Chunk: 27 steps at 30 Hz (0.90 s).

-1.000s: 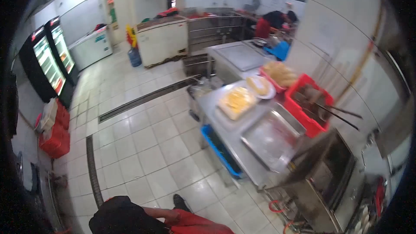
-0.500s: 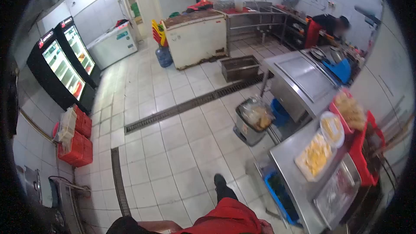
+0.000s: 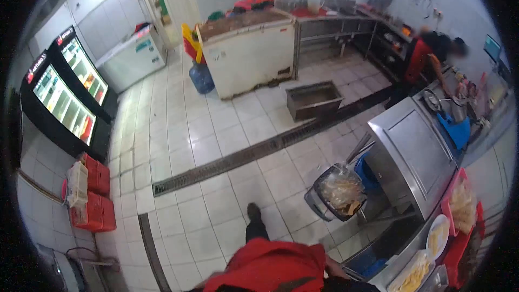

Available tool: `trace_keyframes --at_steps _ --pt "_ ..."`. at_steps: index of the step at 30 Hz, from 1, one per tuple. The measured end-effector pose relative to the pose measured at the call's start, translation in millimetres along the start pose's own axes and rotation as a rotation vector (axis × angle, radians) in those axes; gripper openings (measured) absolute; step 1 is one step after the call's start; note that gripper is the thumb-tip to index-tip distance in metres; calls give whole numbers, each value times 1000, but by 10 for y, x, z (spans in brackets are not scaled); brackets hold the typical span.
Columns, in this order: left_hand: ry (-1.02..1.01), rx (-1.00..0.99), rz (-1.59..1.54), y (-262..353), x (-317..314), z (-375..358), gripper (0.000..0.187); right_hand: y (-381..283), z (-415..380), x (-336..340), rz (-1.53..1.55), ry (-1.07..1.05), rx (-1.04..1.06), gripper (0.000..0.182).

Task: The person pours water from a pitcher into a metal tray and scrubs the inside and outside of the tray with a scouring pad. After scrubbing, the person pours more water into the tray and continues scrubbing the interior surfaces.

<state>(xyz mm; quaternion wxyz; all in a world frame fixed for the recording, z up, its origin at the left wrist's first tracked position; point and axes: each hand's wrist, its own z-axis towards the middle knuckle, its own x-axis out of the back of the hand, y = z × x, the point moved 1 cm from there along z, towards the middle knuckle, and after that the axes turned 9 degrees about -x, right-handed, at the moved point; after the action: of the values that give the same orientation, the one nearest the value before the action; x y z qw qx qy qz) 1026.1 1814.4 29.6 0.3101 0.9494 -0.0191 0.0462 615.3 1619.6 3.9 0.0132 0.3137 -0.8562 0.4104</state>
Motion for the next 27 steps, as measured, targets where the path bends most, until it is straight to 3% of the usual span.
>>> trace_keyframes --at_steps 3,4,6,8,12,16,18,21,27 --pt "-11 28 -196 913 705 368 53 -775 521 -8 28 0 -2 38" --pt "33 48 -631 1384 887 462 43 -1008 648 8 46 3 -10 37" --pt "-302 -93 -989 2514 1314 549 37 -1498 904 21 91 14 -21 37" --pt "-306 -443 -816 2171 1774 1325 37 -1977 1123 100 161 28 -41 37" --pt "-201 -227 -271 3328 1647 2650 38 -2825 1665 407 339 66 -46 37" --pt "-269 -204 137 4512 1371 3849 40 -3076 2821 728 325 114 -1 43" --pt "-282 -204 227 4998 1385 4237 40 -3390 3342 935 83 187 -18 45" --pt "-314 -200 345 5673 1492 4670 41 -4008 3903 1233 297 97 17 46" --pt "-395 -176 513 6831 1911 5548 43 -3966 4720 1152 337 143 -204 44"
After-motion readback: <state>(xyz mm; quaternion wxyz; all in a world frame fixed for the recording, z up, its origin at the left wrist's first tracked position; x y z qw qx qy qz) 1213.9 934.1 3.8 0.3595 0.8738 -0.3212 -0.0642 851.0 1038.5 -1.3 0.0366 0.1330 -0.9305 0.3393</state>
